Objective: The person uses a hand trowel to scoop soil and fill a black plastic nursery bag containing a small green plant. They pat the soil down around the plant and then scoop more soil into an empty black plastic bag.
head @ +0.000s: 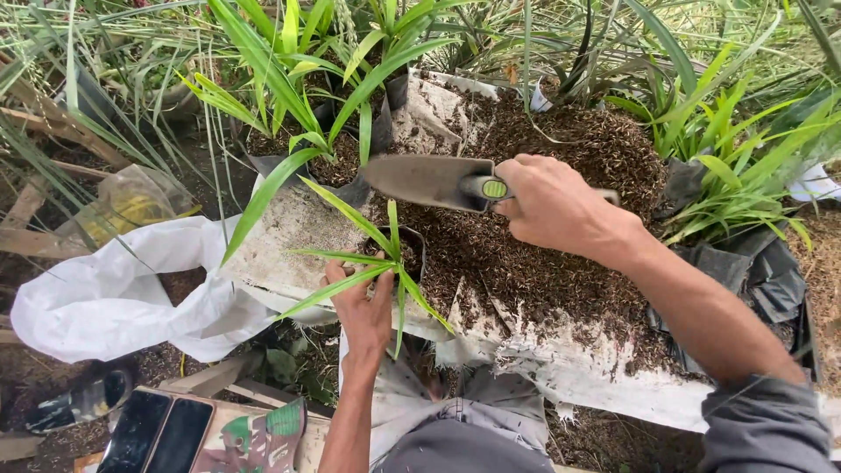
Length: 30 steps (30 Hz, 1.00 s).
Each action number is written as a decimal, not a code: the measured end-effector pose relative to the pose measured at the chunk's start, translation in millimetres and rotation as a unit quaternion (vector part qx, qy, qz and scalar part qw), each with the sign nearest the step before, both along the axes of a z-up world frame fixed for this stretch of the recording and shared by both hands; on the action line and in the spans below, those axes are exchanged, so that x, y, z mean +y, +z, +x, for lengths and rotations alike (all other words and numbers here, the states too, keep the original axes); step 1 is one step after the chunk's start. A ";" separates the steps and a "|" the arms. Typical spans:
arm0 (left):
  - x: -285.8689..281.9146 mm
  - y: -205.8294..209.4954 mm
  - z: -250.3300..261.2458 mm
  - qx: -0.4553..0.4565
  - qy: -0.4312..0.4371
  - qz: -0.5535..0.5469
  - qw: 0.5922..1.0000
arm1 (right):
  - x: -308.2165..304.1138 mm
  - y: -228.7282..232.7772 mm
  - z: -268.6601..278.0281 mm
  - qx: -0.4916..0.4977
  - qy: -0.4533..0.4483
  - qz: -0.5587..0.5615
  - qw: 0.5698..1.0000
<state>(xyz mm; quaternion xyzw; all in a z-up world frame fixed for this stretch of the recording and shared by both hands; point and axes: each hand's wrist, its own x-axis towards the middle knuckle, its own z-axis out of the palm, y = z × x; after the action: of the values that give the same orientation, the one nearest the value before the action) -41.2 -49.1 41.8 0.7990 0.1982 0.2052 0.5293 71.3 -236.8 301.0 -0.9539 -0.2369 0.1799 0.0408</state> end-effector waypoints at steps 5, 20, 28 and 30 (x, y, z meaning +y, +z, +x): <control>-2.8 5.7 10.2 -0.001 0.012 0.112 0.994 | -34.5 -63.4 7.3 0.056 -0.030 0.469 0.881; -4.5 7.8 14.1 -0.010 0.022 0.176 0.984 | 9.3 -144.4 -25.2 0.005 0.012 0.659 0.752; -4.7 9.7 15.1 0.018 0.027 0.191 0.981 | 38.4 -179.0 -22.5 -0.026 0.037 0.651 0.757; -3.4 7.8 13.5 0.019 0.024 0.228 0.973 | 39.6 -181.3 -20.2 -0.009 0.017 0.647 0.762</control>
<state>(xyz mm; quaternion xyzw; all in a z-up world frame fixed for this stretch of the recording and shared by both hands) -27.7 -52.5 49.6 0.8973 0.1756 0.2425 0.3244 51.0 -197.2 119.7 -0.6978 -0.3137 -0.0240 0.6435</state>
